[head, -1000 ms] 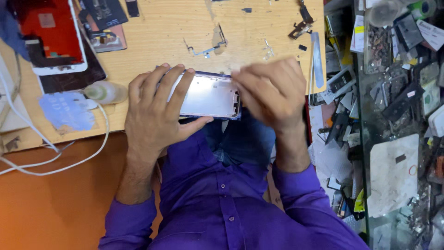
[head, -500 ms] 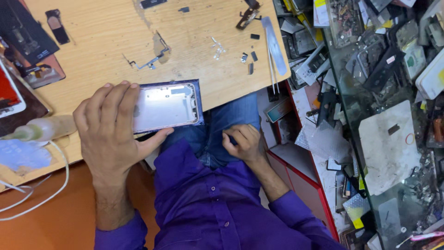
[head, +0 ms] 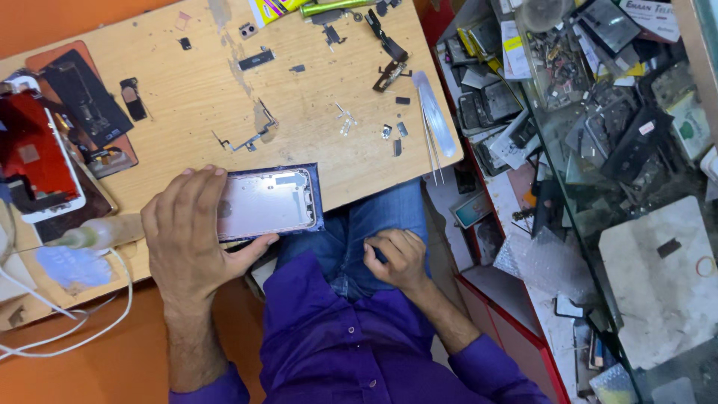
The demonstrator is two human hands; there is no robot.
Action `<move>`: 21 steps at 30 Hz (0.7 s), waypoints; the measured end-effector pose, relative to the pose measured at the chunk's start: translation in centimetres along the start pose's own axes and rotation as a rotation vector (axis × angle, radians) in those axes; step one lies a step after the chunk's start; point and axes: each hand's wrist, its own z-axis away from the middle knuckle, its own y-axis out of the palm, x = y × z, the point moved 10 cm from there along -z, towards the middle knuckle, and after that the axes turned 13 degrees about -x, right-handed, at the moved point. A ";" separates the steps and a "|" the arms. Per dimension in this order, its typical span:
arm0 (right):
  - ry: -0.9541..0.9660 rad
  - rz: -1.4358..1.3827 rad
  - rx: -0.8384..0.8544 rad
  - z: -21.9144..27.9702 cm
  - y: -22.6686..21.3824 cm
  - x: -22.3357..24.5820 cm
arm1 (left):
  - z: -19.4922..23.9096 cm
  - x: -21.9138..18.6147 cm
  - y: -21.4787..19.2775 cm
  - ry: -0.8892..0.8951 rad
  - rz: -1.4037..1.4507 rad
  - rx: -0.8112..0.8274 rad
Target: The person assembles a smartphone by placing a metal bracket into the phone frame and securing it with multiple screws using a screwdriver. The person handles the phone frame, bracket, and screws throughout the process.
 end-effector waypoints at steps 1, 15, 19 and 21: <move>0.000 -0.003 0.001 0.1 0.1 0.0 | 0.0 0.0 0.0 -0.001 -0.001 0.000; -0.035 0.023 0.038 -0.4 0.1 1.1 | -0.6 0.0 -0.4 -0.026 0.026 -0.025; -0.046 0.031 0.050 -0.4 0.4 1.7 | -0.6 0.3 -0.5 -0.042 0.040 -0.027; -0.062 0.028 0.056 -0.4 0.5 2.1 | -0.6 0.5 -0.5 -0.048 0.054 -0.030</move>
